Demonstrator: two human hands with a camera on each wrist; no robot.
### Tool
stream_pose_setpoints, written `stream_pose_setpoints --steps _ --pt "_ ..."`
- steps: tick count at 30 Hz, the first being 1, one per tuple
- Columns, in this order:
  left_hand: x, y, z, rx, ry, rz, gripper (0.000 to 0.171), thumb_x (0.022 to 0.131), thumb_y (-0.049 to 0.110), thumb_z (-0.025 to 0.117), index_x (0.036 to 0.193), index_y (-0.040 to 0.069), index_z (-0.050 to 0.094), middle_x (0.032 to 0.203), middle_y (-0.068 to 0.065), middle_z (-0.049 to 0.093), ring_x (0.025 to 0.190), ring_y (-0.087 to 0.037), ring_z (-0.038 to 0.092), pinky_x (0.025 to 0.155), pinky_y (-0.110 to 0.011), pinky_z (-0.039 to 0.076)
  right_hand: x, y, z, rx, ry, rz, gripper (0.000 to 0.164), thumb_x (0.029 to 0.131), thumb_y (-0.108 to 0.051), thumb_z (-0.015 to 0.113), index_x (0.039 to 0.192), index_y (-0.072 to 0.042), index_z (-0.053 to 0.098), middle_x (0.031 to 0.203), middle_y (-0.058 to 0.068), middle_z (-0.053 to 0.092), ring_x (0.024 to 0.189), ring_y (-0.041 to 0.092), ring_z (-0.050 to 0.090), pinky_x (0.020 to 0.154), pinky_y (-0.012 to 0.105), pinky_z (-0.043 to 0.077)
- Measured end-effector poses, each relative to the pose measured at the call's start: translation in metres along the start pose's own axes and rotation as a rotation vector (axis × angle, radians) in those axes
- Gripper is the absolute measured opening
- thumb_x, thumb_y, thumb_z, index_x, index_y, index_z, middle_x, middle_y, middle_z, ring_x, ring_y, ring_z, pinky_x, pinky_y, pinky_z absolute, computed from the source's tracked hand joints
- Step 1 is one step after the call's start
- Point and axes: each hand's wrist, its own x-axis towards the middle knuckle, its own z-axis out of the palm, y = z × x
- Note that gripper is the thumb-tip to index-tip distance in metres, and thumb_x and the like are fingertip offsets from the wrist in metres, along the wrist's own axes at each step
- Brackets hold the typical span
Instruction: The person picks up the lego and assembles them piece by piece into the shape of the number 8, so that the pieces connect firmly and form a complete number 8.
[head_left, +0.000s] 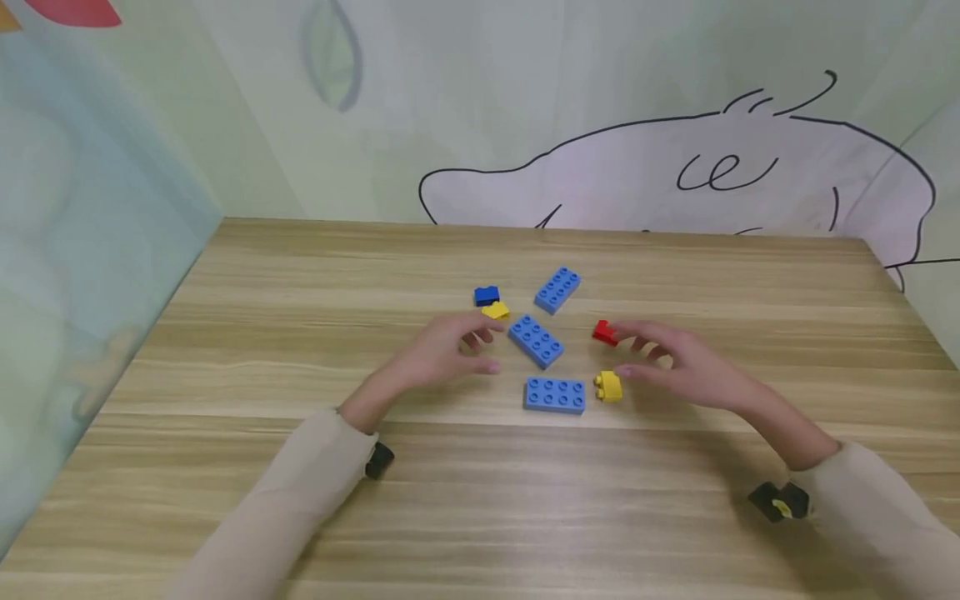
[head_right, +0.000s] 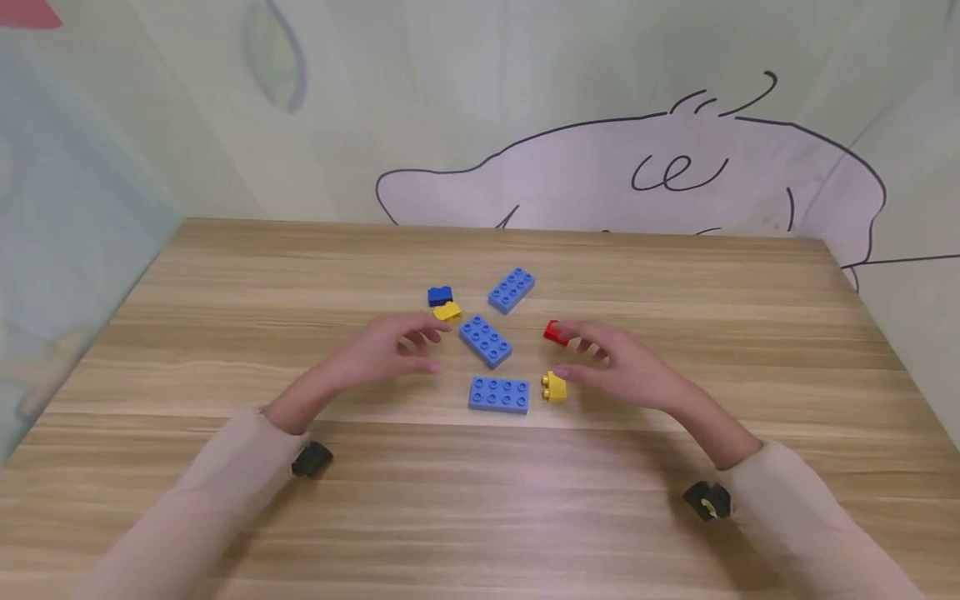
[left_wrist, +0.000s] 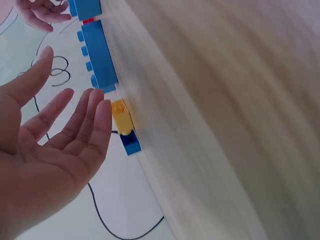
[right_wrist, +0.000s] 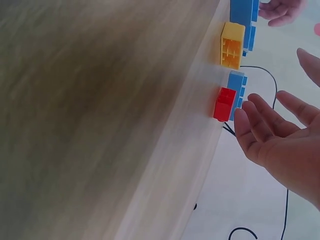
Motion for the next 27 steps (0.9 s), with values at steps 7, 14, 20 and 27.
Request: stream_pose_setpoints --steps 7,14,20,27 --pt "0.005 0.010 0.013 -0.039 -0.066 0.002 0.042 0.080 0.020 0.071 0.119 0.010 0.058 0.105 -0.004 0.059 0.094 -0.015 0.056 0.079 -0.025 0.048 0.000 0.001 0.002 0.041 -0.036 0.023 0.051 0.085 -0.019 0.066 0.129 -0.002 0.048 0.120 0.014 0.054 0.102 0.027 0.052 0.084 0.043 0.047" --pt "0.007 0.016 0.022 -0.037 -0.107 0.066 0.041 0.077 0.019 0.074 0.114 0.009 0.060 0.102 -0.003 0.060 0.090 -0.014 0.056 0.077 -0.023 0.048 0.000 0.003 0.004 0.054 -0.056 0.035 0.049 0.084 -0.017 0.067 0.126 -0.001 0.050 0.119 0.014 0.055 0.101 0.027 0.053 0.083 0.042 0.048" --pt "0.008 0.021 0.025 -0.053 -0.145 0.062 0.037 0.078 0.017 0.073 0.111 0.008 0.061 0.098 -0.002 0.061 0.085 -0.012 0.057 0.075 -0.021 0.047 0.000 0.002 0.005 0.061 -0.078 0.044 0.045 0.084 -0.018 0.066 0.124 -0.002 0.052 0.121 0.013 0.055 0.102 0.026 0.054 0.084 0.041 0.048" --pt "0.010 0.022 0.029 -0.044 -0.155 0.033 0.035 0.077 0.016 0.074 0.109 0.009 0.061 0.095 0.000 0.060 0.084 -0.011 0.055 0.074 -0.020 0.047 0.001 0.002 0.007 0.060 -0.082 0.014 0.042 0.084 -0.017 0.066 0.121 0.000 0.054 0.114 0.011 0.058 0.095 0.022 0.054 0.080 0.034 0.049"
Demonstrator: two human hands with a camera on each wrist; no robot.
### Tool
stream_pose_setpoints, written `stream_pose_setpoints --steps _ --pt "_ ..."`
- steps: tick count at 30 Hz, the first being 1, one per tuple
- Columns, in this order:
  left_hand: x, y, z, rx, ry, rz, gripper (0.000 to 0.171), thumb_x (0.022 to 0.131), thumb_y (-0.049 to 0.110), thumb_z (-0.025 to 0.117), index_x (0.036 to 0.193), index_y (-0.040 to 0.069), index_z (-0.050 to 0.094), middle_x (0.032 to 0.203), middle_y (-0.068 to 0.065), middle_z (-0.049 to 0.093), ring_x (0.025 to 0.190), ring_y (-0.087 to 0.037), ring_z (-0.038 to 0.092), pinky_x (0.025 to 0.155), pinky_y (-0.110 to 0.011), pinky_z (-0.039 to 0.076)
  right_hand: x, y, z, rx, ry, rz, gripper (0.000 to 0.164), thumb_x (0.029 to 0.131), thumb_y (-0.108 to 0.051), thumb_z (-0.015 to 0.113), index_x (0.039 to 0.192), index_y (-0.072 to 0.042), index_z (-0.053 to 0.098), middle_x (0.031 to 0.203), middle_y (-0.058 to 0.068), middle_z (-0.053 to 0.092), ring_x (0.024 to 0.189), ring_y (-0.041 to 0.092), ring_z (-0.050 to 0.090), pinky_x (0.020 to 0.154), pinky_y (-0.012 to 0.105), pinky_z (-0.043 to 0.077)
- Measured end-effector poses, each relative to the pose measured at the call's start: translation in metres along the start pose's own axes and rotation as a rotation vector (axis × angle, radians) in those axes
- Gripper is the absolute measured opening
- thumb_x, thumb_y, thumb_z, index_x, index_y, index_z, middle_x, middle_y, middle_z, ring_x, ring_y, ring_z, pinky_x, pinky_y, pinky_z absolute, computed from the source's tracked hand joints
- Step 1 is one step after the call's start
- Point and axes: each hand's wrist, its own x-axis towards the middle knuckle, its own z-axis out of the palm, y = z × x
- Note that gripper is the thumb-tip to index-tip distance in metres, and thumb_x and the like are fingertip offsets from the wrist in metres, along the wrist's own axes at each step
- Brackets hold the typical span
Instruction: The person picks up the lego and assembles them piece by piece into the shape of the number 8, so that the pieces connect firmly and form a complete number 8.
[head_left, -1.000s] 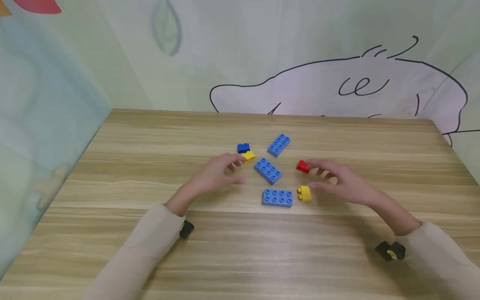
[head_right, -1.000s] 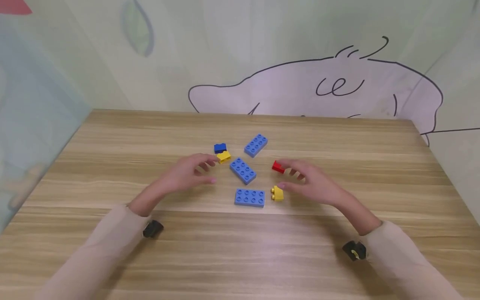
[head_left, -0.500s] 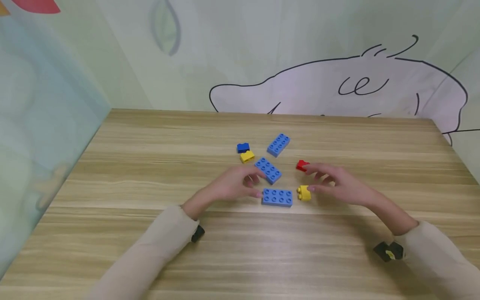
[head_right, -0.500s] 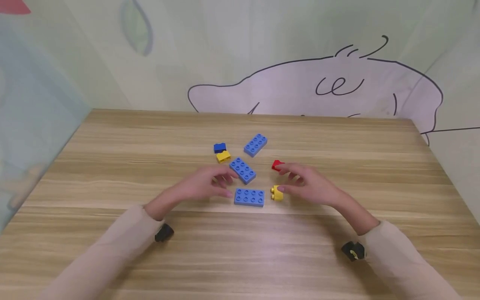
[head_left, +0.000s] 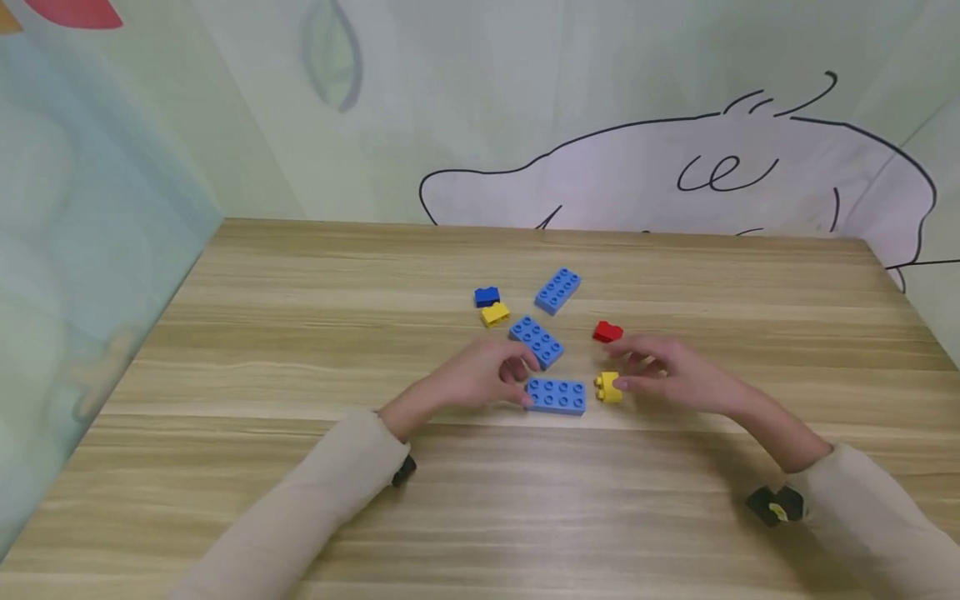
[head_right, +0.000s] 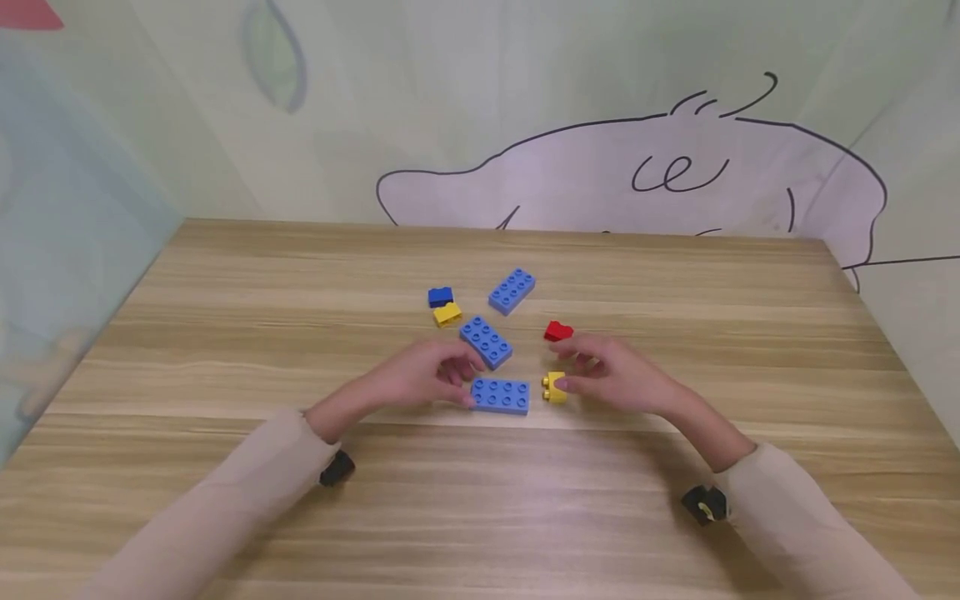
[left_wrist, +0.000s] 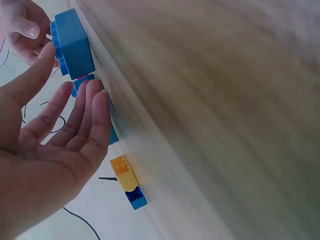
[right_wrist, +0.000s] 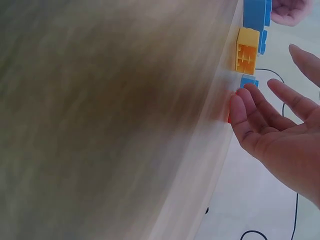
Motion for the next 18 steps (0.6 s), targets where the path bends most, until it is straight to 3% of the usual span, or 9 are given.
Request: stream_pose_setpoints --steps 9,18 --pt "0.0026 0.0013 0.0026 -0.009 0.003 -0.039 0.031 0.075 0.015 0.075 0.103 0.010 0.062 0.091 0.001 0.058 0.081 -0.010 0.054 0.072 -0.020 0.046 0.0039 0.0037 0.0042 -0.033 -0.001 -0.004 0.045 0.079 -0.016 0.072 0.118 0.000 0.058 0.090 0.002 0.056 0.080 0.017 0.051 0.070 0.026 0.049" --pt "0.0029 0.0017 0.0028 0.000 -0.003 -0.034 0.030 0.075 0.014 0.076 0.101 0.010 0.063 0.089 0.001 0.059 0.080 -0.010 0.054 0.071 -0.019 0.047 0.0076 0.0052 0.0096 -0.056 -0.028 0.019 0.040 0.076 -0.016 0.075 0.113 -0.005 0.061 0.092 0.001 0.052 0.080 0.018 0.049 0.067 0.025 0.047"
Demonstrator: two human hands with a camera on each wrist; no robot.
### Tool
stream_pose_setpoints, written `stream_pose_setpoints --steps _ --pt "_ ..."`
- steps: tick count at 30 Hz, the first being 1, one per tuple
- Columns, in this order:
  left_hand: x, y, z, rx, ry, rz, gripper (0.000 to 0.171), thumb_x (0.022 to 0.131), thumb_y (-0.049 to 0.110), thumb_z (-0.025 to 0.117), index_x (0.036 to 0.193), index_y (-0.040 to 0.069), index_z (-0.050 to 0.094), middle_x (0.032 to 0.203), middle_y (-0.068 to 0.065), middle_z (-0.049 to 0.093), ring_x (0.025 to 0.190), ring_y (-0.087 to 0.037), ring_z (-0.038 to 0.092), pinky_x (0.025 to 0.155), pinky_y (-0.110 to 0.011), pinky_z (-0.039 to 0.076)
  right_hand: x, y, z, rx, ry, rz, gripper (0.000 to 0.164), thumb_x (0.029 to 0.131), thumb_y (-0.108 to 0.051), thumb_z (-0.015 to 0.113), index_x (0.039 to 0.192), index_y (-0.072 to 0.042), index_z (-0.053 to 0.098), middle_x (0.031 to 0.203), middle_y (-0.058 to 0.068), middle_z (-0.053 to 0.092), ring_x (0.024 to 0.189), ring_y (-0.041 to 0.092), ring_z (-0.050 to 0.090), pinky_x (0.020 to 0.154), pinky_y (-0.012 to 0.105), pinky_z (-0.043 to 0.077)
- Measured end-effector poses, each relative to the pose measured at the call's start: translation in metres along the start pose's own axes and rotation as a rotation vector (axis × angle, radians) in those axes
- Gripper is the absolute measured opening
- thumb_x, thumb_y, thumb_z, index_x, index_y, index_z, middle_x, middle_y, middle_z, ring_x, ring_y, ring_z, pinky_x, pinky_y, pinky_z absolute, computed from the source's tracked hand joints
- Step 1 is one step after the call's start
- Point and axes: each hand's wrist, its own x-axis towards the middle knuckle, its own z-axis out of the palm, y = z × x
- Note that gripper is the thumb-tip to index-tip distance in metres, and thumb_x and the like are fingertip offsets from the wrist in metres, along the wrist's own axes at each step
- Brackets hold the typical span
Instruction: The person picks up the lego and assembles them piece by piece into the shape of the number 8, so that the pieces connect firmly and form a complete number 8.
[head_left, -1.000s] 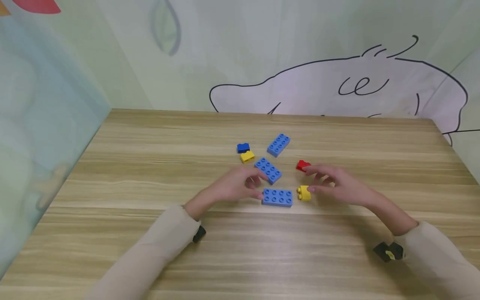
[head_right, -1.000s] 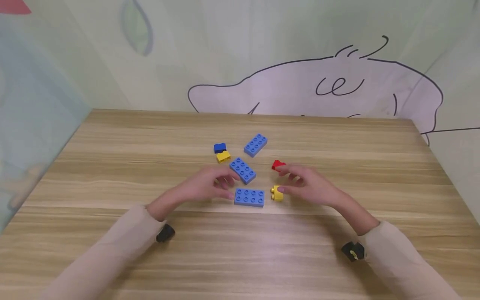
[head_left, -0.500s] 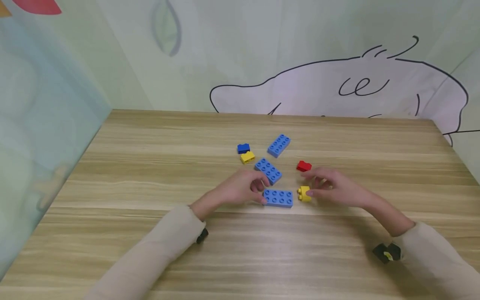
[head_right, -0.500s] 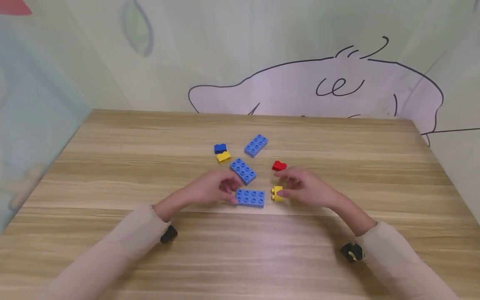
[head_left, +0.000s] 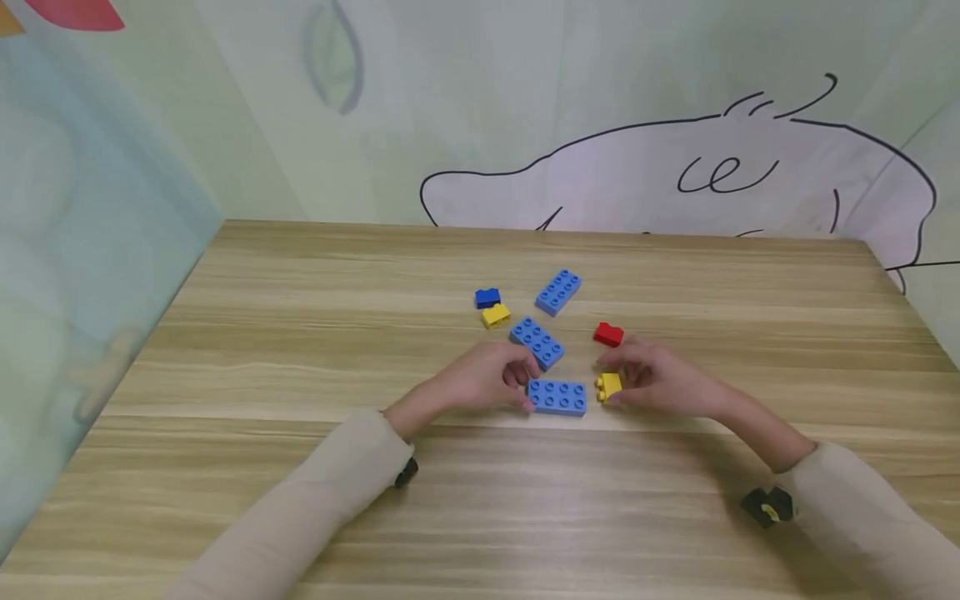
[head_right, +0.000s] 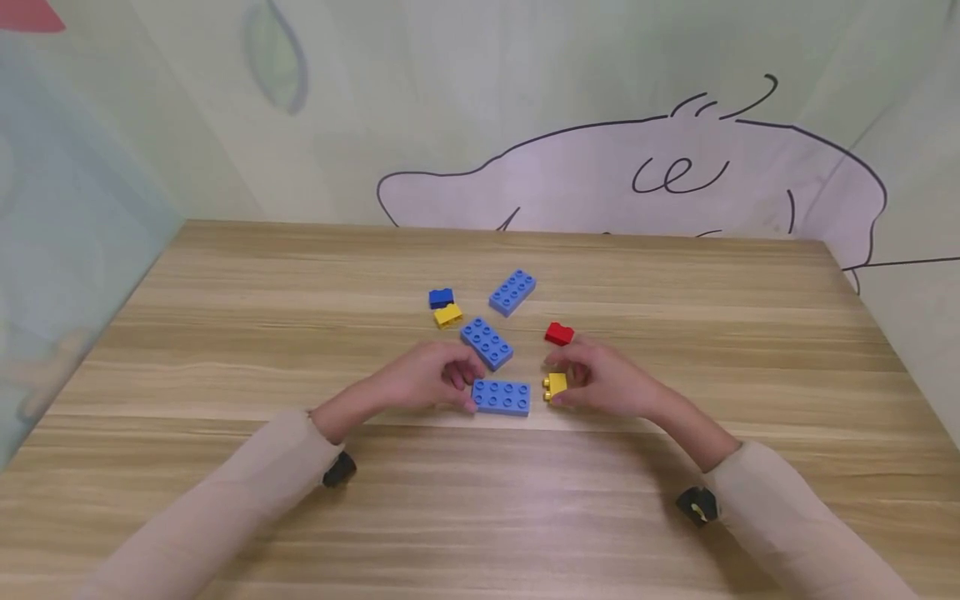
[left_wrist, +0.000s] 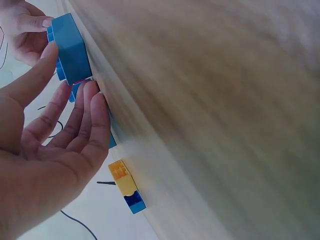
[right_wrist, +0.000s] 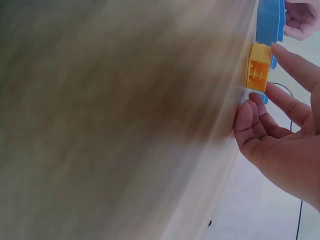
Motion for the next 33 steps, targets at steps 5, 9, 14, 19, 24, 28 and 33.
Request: stream_pose_setpoints --steps 5,9,14,19,24,28,33 --pt "0.000 0.001 0.000 0.008 0.002 0.010 0.030 0.074 0.013 0.076 0.101 0.009 0.063 0.089 0.001 0.060 0.080 -0.010 0.054 0.071 -0.019 0.047 0.000 0.000 0.001 -0.005 -0.003 0.001 0.038 0.075 -0.015 0.075 0.110 -0.006 0.063 0.090 0.001 0.051 0.080 0.018 0.047 0.065 0.025 0.045" --pt "0.000 0.001 0.001 0.015 0.003 0.006 0.030 0.074 0.013 0.076 0.101 0.009 0.063 0.089 0.001 0.060 0.080 -0.010 0.054 0.071 -0.019 0.047 0.001 0.001 0.002 -0.023 -0.009 0.001 0.037 0.074 -0.016 0.076 0.108 -0.007 0.064 0.091 0.000 0.053 0.080 0.018 0.047 0.065 0.025 0.044" --pt "0.000 0.001 0.001 0.008 0.002 0.005 0.030 0.074 0.013 0.076 0.101 0.009 0.063 0.089 0.001 0.060 0.080 -0.010 0.054 0.071 -0.019 0.046 0.001 0.003 0.003 -0.030 -0.012 -0.003 0.036 0.074 -0.016 0.076 0.107 -0.006 0.065 0.091 -0.001 0.055 0.080 0.017 0.047 0.065 0.024 0.044" --pt "0.000 0.000 0.001 0.008 0.000 0.009 0.029 0.074 0.013 0.076 0.101 0.009 0.063 0.089 0.001 0.059 0.080 -0.010 0.054 0.070 -0.019 0.046 -0.001 -0.001 0.001 -0.021 0.008 0.010 0.032 0.075 -0.012 0.075 0.105 -0.007 0.064 0.090 -0.002 0.057 0.081 0.018 0.049 0.068 0.027 0.046" --pt "0.001 -0.001 0.001 0.008 0.000 0.011 0.029 0.074 0.013 0.076 0.100 0.009 0.063 0.089 0.001 0.059 0.080 -0.010 0.054 0.070 -0.019 0.046 -0.002 -0.010 -0.004 -0.006 0.049 0.018 0.028 0.077 -0.012 0.072 0.103 -0.007 0.064 0.089 -0.002 0.058 0.083 0.018 0.049 0.073 0.032 0.047" --pt "0.000 0.000 0.001 0.010 0.003 0.009 0.029 0.074 0.013 0.076 0.100 0.009 0.063 0.089 0.001 0.059 0.080 -0.011 0.054 0.070 -0.019 0.047 -0.001 -0.015 -0.004 0.024 0.078 -0.030 0.028 0.078 -0.010 0.071 0.104 -0.005 0.063 0.094 0.000 0.060 0.084 0.018 0.050 0.073 0.032 0.048" --pt "0.001 0.000 0.001 0.017 0.004 0.003 0.030 0.074 0.014 0.076 0.100 0.010 0.063 0.089 0.002 0.059 0.080 -0.010 0.054 0.071 -0.019 0.047 0.001 -0.017 0.002 0.060 0.101 -0.093 0.030 0.077 -0.007 0.072 0.105 -0.006 0.063 0.097 -0.001 0.061 0.085 0.017 0.053 0.075 0.029 0.050"
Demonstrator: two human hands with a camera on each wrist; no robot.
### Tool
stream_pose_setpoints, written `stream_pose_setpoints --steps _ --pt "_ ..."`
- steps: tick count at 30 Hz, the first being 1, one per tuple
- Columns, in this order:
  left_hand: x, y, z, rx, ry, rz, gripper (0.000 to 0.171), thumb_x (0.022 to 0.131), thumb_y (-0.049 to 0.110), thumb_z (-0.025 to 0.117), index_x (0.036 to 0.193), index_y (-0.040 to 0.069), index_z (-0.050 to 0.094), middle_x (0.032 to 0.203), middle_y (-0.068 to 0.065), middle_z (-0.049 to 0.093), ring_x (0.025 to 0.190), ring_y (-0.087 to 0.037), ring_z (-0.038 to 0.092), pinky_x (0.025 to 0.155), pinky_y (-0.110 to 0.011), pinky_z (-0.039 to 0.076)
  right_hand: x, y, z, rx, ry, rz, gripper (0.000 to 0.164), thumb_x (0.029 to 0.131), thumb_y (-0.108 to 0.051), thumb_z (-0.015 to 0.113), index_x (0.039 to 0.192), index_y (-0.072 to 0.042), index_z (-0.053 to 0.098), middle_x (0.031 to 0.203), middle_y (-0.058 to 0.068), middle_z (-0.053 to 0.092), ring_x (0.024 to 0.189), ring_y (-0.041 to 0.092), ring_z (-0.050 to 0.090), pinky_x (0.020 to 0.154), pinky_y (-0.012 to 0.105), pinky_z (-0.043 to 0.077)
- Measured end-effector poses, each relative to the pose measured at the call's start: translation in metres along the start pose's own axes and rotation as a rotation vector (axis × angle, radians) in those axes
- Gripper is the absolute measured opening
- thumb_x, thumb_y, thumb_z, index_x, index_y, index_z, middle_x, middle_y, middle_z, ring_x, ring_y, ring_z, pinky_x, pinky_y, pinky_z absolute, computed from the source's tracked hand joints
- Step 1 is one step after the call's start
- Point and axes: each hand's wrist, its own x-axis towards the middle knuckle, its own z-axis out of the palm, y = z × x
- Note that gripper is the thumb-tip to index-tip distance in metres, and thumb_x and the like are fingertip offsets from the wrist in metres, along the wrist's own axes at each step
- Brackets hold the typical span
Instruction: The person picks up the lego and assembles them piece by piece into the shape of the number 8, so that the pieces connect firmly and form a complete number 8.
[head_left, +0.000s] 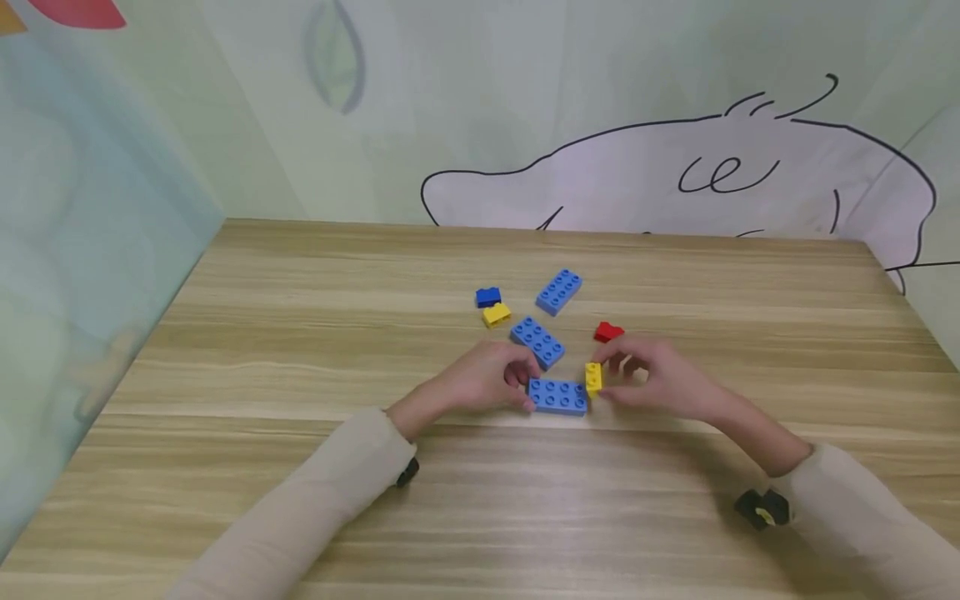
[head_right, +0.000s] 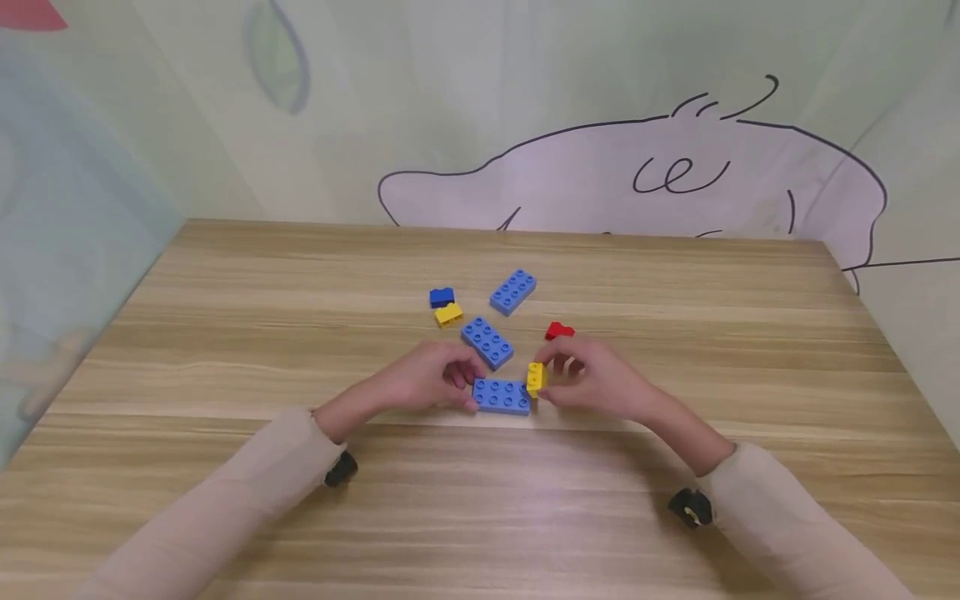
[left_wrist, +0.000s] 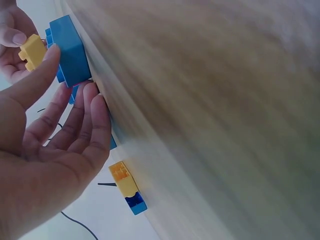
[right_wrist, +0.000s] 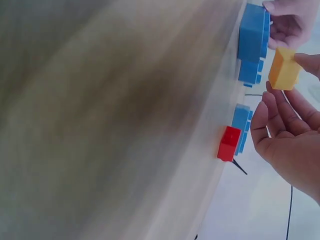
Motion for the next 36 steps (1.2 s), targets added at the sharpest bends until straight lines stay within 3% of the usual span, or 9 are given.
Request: stream_pose_setpoints --steps 4,9,36 --pt "0.000 0.000 0.000 -0.012 -0.003 -0.004 0.030 0.074 0.014 0.076 0.100 0.010 0.063 0.089 0.002 0.059 0.080 -0.010 0.054 0.071 -0.019 0.047 0.000 0.001 0.006 0.029 0.006 -0.035 0.031 0.076 -0.006 0.073 0.105 -0.006 0.062 0.099 0.000 0.061 0.086 0.017 0.054 0.075 0.031 0.050" --pt "0.000 0.001 -0.001 -0.014 -0.004 -0.013 0.029 0.074 0.014 0.076 0.100 0.010 0.063 0.089 0.002 0.060 0.081 -0.011 0.054 0.071 -0.019 0.047 -0.001 -0.001 0.010 0.049 -0.008 -0.009 0.031 0.078 -0.009 0.072 0.107 -0.004 0.060 0.103 0.003 0.061 0.089 0.018 0.055 0.078 0.034 0.049" --pt "0.001 0.001 0.000 -0.015 -0.007 -0.025 0.030 0.075 0.014 0.076 0.101 0.009 0.063 0.090 0.002 0.060 0.081 -0.011 0.054 0.072 -0.020 0.047 -0.003 -0.008 0.017 0.028 -0.003 -0.032 0.029 0.077 -0.007 0.072 0.104 -0.003 0.061 0.101 0.005 0.063 0.086 0.017 0.057 0.076 0.032 0.051"
